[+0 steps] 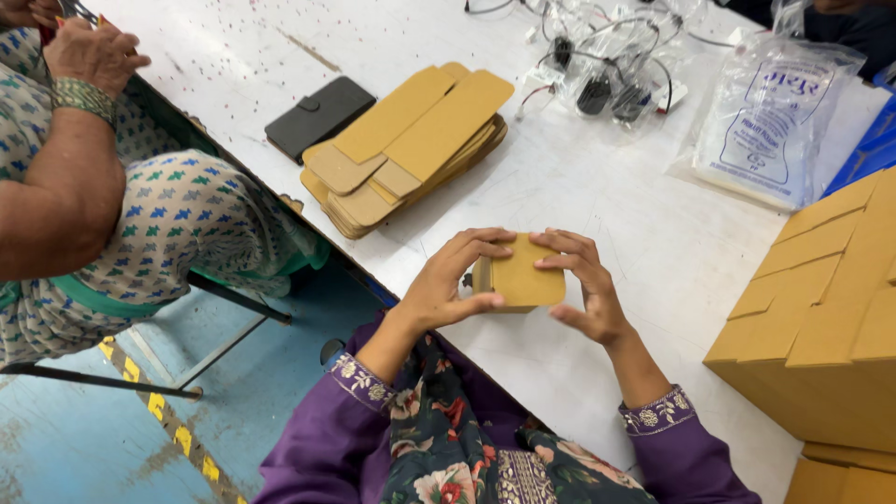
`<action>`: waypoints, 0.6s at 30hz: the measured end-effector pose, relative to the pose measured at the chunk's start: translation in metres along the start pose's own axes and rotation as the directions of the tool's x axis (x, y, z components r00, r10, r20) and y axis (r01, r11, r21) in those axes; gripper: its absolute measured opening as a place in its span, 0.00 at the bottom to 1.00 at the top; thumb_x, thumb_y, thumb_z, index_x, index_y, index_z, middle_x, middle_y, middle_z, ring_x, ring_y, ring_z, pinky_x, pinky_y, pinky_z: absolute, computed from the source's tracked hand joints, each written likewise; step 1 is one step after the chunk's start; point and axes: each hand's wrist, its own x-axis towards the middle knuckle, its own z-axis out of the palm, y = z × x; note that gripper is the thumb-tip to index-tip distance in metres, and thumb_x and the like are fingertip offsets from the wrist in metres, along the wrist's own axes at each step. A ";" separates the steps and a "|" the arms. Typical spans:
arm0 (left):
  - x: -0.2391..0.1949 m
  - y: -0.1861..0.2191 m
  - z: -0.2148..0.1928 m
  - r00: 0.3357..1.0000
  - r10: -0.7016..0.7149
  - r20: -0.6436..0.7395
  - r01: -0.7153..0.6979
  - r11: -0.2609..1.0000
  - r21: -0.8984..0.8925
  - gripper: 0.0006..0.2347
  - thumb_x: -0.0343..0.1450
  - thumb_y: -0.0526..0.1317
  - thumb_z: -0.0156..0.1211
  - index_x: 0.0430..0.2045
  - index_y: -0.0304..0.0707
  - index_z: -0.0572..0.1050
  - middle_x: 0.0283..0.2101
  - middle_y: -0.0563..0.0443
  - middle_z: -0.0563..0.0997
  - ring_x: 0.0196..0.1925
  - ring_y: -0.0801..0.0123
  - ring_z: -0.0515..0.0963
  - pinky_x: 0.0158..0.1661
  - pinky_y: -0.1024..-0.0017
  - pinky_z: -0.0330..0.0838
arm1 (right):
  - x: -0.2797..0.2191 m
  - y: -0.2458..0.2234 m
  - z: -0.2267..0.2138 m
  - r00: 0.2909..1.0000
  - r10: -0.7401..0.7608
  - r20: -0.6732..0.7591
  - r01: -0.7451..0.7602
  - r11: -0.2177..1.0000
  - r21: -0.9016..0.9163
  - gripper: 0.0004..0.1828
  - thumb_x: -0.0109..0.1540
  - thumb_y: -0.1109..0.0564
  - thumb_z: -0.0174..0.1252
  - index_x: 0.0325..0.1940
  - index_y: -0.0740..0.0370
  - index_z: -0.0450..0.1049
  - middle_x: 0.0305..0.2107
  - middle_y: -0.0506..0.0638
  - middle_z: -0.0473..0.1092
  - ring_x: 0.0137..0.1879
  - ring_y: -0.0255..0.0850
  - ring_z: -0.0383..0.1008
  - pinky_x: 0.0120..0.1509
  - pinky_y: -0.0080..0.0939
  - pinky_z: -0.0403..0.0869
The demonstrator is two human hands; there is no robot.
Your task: The person folds cardboard sheets into boxes, inserts electronic light components with wires into the boxes, and stacks the completed packages on the table.
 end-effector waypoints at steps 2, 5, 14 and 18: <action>-0.004 0.008 0.002 1.000 -0.025 0.016 0.025 0.999 0.026 0.24 0.64 0.48 0.72 0.51 0.37 0.73 0.62 0.46 0.74 0.66 0.54 0.72 0.62 0.61 0.69 | -0.004 -0.006 0.004 1.000 -0.006 -0.022 0.005 0.998 -0.070 0.25 0.59 0.45 0.64 0.54 0.59 0.72 0.65 0.55 0.66 0.76 0.53 0.57 0.79 0.54 0.60; 0.000 0.011 0.002 1.000 0.001 -0.012 0.000 0.998 0.067 0.23 0.66 0.49 0.71 0.52 0.40 0.74 0.63 0.49 0.76 0.64 0.57 0.75 0.62 0.63 0.73 | 0.000 -0.009 0.007 0.999 0.003 -0.053 -0.007 0.998 -0.066 0.22 0.60 0.48 0.66 0.54 0.57 0.71 0.65 0.54 0.67 0.75 0.52 0.59 0.78 0.53 0.62; -0.005 0.009 0.016 0.991 -0.051 -0.125 0.064 0.993 0.097 0.17 0.71 0.43 0.66 0.54 0.45 0.75 0.64 0.52 0.77 0.64 0.59 0.78 0.62 0.64 0.75 | 0.008 -0.016 0.008 0.993 -0.104 -0.062 0.088 0.971 -0.221 0.11 0.65 0.57 0.61 0.52 0.53 0.76 0.59 0.50 0.73 0.74 0.53 0.65 0.76 0.52 0.68; -0.013 0.008 0.021 0.990 -0.043 -0.133 0.055 0.994 0.090 0.20 0.70 0.45 0.68 0.57 0.49 0.74 0.68 0.50 0.73 0.67 0.55 0.77 0.63 0.63 0.76 | 0.011 -0.021 0.007 0.995 -0.093 -0.032 0.084 0.975 -0.208 0.10 0.65 0.57 0.61 0.51 0.53 0.79 0.59 0.50 0.73 0.72 0.53 0.67 0.76 0.52 0.70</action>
